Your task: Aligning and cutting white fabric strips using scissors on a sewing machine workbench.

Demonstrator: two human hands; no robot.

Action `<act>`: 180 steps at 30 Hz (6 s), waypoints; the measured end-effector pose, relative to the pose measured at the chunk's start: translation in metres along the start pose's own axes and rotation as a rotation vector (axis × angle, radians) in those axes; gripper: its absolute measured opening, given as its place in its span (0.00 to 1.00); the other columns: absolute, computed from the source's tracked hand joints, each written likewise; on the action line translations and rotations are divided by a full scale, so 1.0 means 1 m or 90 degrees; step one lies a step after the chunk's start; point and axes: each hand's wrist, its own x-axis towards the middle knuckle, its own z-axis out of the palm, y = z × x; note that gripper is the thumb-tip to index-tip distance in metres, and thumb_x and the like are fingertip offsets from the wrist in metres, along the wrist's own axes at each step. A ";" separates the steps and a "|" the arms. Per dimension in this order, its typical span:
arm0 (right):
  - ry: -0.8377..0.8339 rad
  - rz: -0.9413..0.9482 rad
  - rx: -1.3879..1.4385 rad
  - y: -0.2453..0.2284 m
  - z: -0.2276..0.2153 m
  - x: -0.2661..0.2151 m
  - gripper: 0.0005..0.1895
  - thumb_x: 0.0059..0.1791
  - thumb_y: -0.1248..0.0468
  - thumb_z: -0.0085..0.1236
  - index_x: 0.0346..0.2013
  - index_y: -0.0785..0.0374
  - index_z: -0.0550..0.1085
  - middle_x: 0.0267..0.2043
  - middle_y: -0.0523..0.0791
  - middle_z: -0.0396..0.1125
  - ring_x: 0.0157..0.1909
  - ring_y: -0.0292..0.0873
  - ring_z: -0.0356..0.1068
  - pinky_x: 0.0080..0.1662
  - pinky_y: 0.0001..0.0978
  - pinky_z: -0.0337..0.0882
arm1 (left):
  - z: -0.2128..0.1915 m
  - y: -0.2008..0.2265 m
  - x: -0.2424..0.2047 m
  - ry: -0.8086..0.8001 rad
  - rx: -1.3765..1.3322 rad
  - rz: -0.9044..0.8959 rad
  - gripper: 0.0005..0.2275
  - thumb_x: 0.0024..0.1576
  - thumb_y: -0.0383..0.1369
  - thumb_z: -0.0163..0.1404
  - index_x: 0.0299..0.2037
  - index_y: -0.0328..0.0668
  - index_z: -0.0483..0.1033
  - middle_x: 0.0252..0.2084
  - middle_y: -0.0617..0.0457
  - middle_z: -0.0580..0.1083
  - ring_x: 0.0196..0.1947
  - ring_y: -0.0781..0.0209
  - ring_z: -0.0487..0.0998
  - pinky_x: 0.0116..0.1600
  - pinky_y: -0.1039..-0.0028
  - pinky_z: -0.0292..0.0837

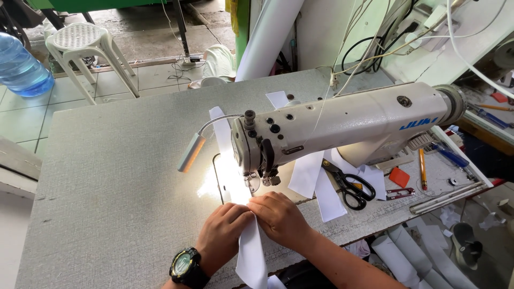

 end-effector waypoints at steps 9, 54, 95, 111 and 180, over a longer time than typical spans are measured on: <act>0.032 -0.001 0.008 0.005 0.007 -0.006 0.06 0.54 0.65 0.54 0.42 0.65 0.76 0.46 0.50 0.73 0.45 0.52 0.73 0.48 0.45 0.73 | -0.005 0.005 0.003 0.031 -0.008 0.003 0.09 0.51 0.18 0.51 0.39 0.37 0.73 0.41 0.48 0.75 0.36 0.50 0.74 0.38 0.65 0.71; -0.032 0.091 -0.145 -0.028 0.007 -0.025 0.04 0.51 0.62 0.57 0.37 0.54 0.79 0.45 0.39 0.74 0.50 0.42 0.70 0.48 0.35 0.67 | -0.004 0.003 -0.014 -0.150 0.182 -0.061 0.27 0.42 0.45 0.59 0.53 0.47 0.78 0.52 0.48 0.75 0.59 0.45 0.72 0.61 0.42 0.59; -0.115 0.140 0.163 0.012 -0.014 0.003 0.21 0.56 0.50 0.44 0.52 0.62 0.74 0.49 0.47 0.75 0.49 0.53 0.75 0.49 0.47 0.71 | 0.019 -0.040 0.016 -0.064 0.017 -0.145 0.06 0.49 0.25 0.57 0.31 0.51 0.78 0.37 0.63 0.77 0.40 0.56 0.71 0.41 0.64 0.60; -0.024 0.086 0.145 0.008 0.000 -0.003 0.20 0.52 0.49 0.53 0.46 0.60 0.80 0.46 0.43 0.79 0.46 0.43 0.80 0.48 0.36 0.76 | 0.014 -0.040 0.007 -0.049 0.051 -0.079 0.05 0.50 0.27 0.56 0.33 0.50 0.76 0.37 0.58 0.74 0.39 0.54 0.71 0.42 0.64 0.61; -0.098 0.040 -0.084 -0.036 -0.013 -0.025 0.18 0.51 0.66 0.47 0.52 0.69 0.76 0.55 0.51 0.72 0.55 0.53 0.69 0.47 0.43 0.62 | -0.013 0.004 0.000 -0.133 0.138 0.058 0.15 0.46 0.31 0.54 0.44 0.34 0.74 0.48 0.47 0.72 0.50 0.48 0.71 0.48 0.62 0.67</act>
